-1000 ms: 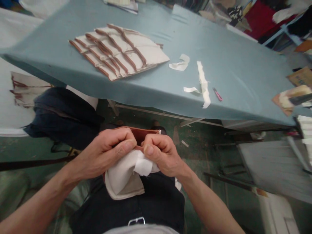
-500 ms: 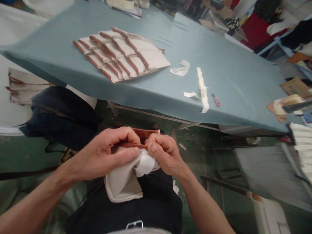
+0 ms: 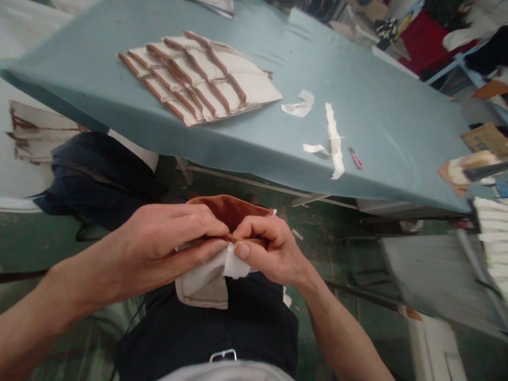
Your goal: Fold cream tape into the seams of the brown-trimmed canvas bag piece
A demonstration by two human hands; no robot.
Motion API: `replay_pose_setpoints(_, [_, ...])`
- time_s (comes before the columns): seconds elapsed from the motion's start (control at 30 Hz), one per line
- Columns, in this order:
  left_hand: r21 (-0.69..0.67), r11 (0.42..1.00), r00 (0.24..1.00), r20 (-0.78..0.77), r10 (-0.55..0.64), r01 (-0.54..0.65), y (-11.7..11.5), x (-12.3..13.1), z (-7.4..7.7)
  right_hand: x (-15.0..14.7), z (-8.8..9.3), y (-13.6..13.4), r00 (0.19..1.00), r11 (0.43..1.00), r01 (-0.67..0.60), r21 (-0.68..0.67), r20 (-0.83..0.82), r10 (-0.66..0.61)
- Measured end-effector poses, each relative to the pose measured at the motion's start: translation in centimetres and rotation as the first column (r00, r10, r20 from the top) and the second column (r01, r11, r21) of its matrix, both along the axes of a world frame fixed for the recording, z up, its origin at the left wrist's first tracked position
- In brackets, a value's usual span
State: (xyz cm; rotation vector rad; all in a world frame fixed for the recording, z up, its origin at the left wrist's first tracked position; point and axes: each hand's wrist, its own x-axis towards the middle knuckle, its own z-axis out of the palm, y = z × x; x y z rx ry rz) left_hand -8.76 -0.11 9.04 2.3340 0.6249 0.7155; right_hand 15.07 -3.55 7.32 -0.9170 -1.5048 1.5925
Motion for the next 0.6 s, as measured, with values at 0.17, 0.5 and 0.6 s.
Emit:
replay_pose_setpoints(0.17, [0.226,0.974,0.998,-0.051,0.029,-0.017,-0.5,-0.4,0.0,0.0,0.6,0.1,0.995,0.999,-0.016,0.045,0.098,0.012])
replay_pose_setpoints(0.5, [0.280,0.955,0.992,-0.110,-0.067,0.096,-0.3,0.4,0.3,0.0,0.7,0.0,0.990,0.998,-0.051,-0.028,0.127,0.054])
replay_pose_setpoints(0.6, [0.219,0.975,0.993,-0.122,-0.002,0.028,-0.5,1.0,0.5,0.1,0.7,0.0,0.988,0.999,-0.032,-0.027,0.152,0.035])
